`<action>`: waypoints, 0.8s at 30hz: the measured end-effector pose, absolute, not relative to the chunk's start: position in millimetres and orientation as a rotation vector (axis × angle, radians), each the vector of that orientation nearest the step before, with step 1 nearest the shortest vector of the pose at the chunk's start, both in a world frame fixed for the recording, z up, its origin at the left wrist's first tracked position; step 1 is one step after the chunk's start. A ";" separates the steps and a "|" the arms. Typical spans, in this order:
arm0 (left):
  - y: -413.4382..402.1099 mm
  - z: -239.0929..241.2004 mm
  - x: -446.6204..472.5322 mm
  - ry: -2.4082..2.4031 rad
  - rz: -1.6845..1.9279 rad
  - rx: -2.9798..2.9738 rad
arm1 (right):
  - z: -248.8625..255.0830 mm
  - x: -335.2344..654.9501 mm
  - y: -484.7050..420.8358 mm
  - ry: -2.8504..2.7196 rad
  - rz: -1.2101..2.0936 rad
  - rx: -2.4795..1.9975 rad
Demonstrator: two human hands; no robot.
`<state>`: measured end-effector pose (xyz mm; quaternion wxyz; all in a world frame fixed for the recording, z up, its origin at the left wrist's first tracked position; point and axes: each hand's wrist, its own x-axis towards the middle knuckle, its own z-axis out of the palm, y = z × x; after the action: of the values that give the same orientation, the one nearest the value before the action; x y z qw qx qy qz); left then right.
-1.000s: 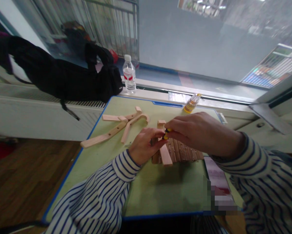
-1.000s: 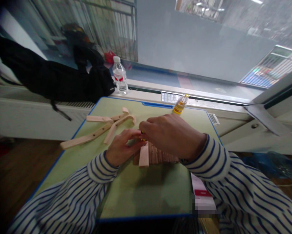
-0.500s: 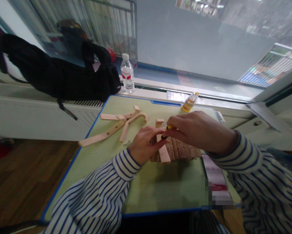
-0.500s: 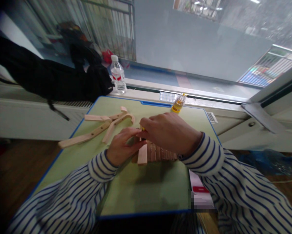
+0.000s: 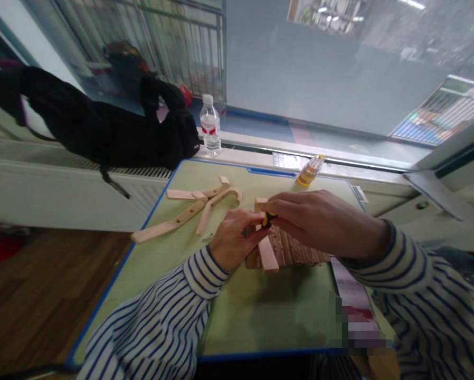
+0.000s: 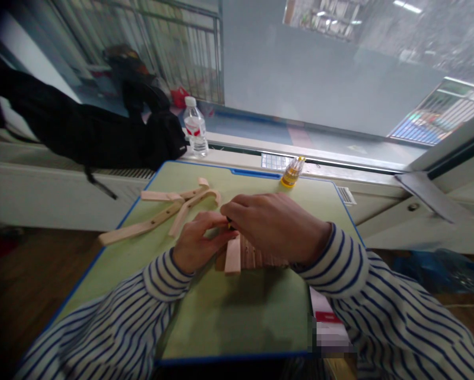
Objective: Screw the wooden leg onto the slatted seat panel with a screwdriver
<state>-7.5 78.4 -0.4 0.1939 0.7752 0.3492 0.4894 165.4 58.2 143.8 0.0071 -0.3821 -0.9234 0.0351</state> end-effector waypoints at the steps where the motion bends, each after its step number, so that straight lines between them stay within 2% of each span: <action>1: 78.7 -1.0 -8.1 0.979 1.362 2.172 | 142.0 164.9 58.4 -2.875 0.092 -1.206; 9: 82.3 3.6 -11.4 0.759 1.150 2.150 | 123.8 161.4 54.9 -2.726 -0.130 -1.315; 13: 83.5 5.2 -11.1 0.681 1.076 2.129 | 118.2 162.0 53.3 -2.668 -0.083 -1.331; 20: 79.0 3.5 -7.8 0.916 1.351 2.131 | 115.5 159.4 55.2 -2.619 -0.008 -1.338; 24: 77.8 4.5 -8.6 0.963 1.388 2.151 | 119.4 158.7 56.8 -2.623 0.073 -1.361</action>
<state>-8.6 77.8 4.5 0.2020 0.7702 0.3449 0.4971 158.7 56.8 119.4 0.0927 -0.4583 -0.8836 0.0245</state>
